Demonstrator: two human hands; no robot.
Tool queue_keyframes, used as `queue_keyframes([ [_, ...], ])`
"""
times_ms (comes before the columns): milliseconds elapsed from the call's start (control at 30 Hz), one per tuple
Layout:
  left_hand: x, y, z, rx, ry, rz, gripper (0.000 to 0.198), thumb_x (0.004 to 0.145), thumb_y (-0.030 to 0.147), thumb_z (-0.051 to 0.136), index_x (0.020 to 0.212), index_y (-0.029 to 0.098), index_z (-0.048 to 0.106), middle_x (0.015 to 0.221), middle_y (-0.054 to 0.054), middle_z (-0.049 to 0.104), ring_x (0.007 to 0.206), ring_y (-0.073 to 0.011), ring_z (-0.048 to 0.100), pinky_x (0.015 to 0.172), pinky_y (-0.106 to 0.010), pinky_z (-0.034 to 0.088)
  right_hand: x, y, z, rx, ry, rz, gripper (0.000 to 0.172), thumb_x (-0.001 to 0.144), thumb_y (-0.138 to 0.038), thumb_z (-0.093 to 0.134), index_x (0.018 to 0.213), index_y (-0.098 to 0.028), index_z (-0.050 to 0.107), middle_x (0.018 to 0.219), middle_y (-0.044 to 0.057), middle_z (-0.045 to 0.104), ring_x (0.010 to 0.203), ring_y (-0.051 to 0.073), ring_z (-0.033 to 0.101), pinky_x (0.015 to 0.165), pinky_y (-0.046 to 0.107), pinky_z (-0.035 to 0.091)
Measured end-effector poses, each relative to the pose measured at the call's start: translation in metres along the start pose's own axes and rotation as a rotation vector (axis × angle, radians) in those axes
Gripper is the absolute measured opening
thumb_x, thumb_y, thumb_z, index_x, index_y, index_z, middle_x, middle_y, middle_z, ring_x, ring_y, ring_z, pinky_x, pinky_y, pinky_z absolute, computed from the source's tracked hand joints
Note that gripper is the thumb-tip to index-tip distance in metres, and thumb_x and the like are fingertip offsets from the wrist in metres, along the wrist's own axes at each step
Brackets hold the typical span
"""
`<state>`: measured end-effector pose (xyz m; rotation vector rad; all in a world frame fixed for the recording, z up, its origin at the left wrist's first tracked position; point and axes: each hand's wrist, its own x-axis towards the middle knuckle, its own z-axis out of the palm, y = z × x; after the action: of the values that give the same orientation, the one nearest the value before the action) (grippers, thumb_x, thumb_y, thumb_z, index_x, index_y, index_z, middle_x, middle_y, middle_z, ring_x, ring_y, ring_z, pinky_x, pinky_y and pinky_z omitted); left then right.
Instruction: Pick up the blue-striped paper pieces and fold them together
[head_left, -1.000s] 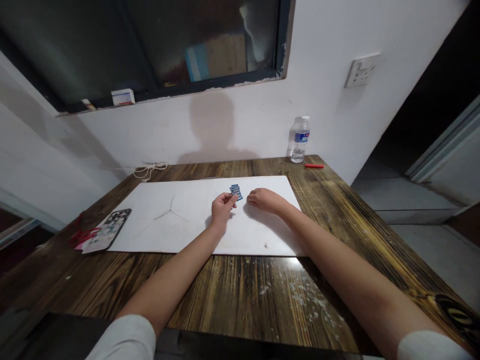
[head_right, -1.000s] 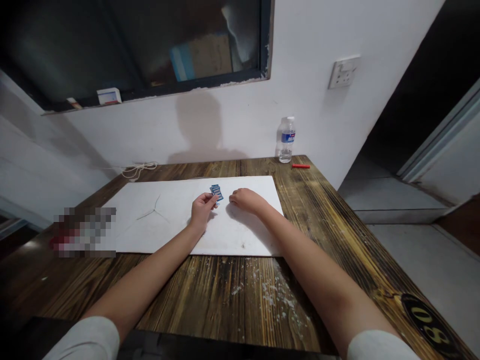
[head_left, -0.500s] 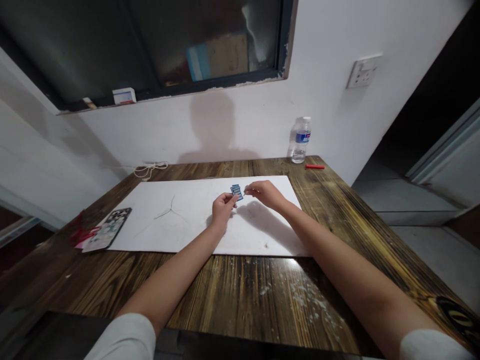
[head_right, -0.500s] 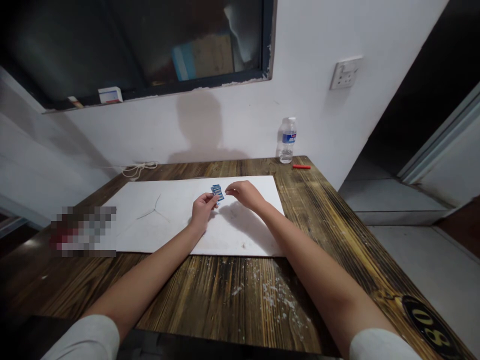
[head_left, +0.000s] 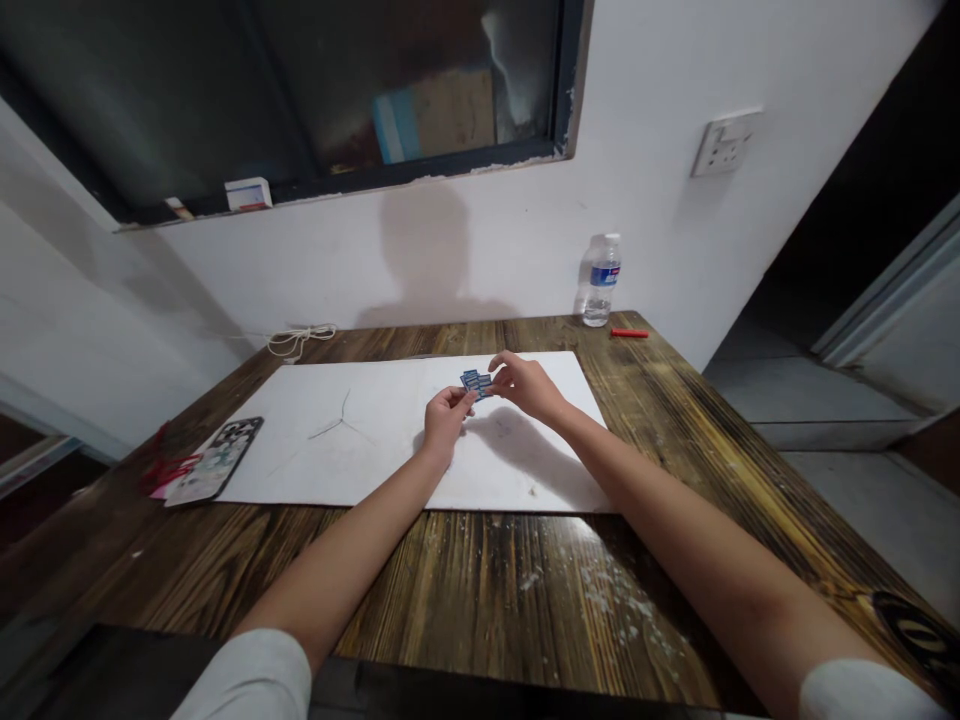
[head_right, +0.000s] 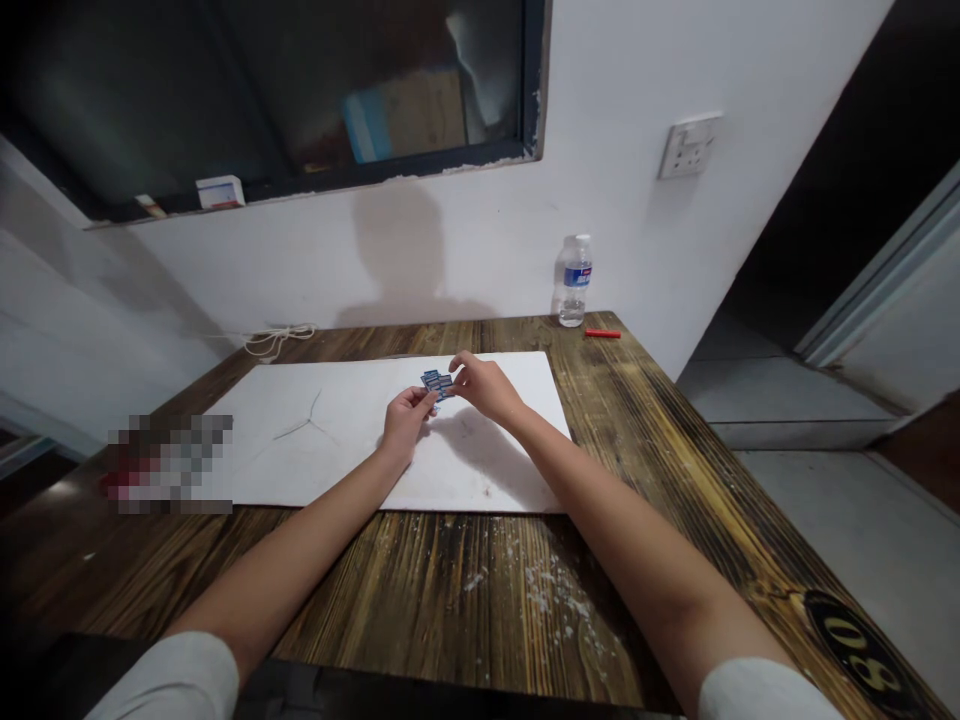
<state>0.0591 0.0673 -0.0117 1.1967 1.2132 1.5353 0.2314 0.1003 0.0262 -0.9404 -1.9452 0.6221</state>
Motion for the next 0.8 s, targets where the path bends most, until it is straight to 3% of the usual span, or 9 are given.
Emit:
queue_keyframes([
  [200,-0.004,0.007,0.003,0.043,-0.067,0.022,0.037,0.058,0.048,0.082,0.069,0.018,0.063,0.059,0.002,0.058,0.053,-0.0103,0.052,0.054,-0.022,0.039,0.000,0.000,0.001,-0.050,-0.038,0.018,0.029,0.075,-0.017,0.074,0.099,-0.022,0.059,0.074,-0.001,0.071,0.067,0.015,0.064,0.065,0.025,0.045],
  [300,-0.005,0.009,0.004,0.040,-0.078,0.019,0.039,0.056,0.049,0.083,0.067,0.018,0.062,0.059,0.002,0.059,0.055,-0.0109,0.053,0.056,-0.023,0.041,0.001,0.004,0.002,-0.021,-0.064,0.054,0.022,0.075,-0.023,0.075,0.093,-0.020,0.062,0.073,0.000,0.071,0.063,0.014,0.063,0.061,0.024,0.044],
  [367,-0.006,0.009,0.004,0.038,-0.092,0.025,0.039,0.055,0.049,0.084,0.066,0.018,0.062,0.060,0.002,0.059,0.055,-0.0109,0.053,0.057,-0.023,0.041,0.001,0.007,0.003,0.052,-0.105,0.097,0.019,0.075,-0.032,0.074,0.080,-0.018,0.062,0.069,0.000,0.069,0.059,0.013,0.061,0.058,0.024,0.044],
  [467,-0.007,0.011,0.004,0.042,-0.111,0.028,0.039,0.055,0.049,0.084,0.066,0.018,0.063,0.062,0.001,0.061,0.055,-0.0112,0.053,0.057,-0.024,0.042,0.002,0.012,0.005,0.243,-0.181,0.179,0.034,0.071,-0.046,0.075,0.067,-0.017,0.058,0.060,0.000,0.066,0.053,0.012,0.058,0.053,0.023,0.044],
  [633,-0.008,0.013,0.005,0.061,-0.120,0.008,0.038,0.055,0.048,0.084,0.065,0.018,0.063,0.061,0.001,0.060,0.055,-0.0117,0.054,0.056,-0.024,0.042,0.004,0.016,0.003,0.435,-0.254,0.232,0.042,0.066,-0.054,0.076,0.067,-0.015,0.061,0.055,0.001,0.064,0.050,0.012,0.056,0.052,0.024,0.045],
  [700,-0.008,0.012,0.005,0.061,-0.111,0.017,0.036,0.058,0.046,0.083,0.066,0.018,0.063,0.060,0.001,0.060,0.054,-0.0110,0.053,0.055,-0.023,0.041,0.004,0.016,0.000,0.386,-0.294,0.218,0.042,0.070,-0.056,0.072,0.070,-0.015,0.063,0.057,0.002,0.064,0.051,0.011,0.055,0.053,0.024,0.044],
  [800,-0.005,0.008,0.003,0.032,-0.063,0.028,0.033,0.061,0.043,0.082,0.070,0.018,0.063,0.062,0.002,0.061,0.053,-0.0097,0.053,0.052,-0.022,0.040,0.004,0.014,-0.007,0.127,-0.349,0.174,0.038,0.078,-0.053,0.068,0.073,-0.015,0.068,0.064,0.003,0.068,0.056,0.012,0.056,0.056,0.023,0.042],
])
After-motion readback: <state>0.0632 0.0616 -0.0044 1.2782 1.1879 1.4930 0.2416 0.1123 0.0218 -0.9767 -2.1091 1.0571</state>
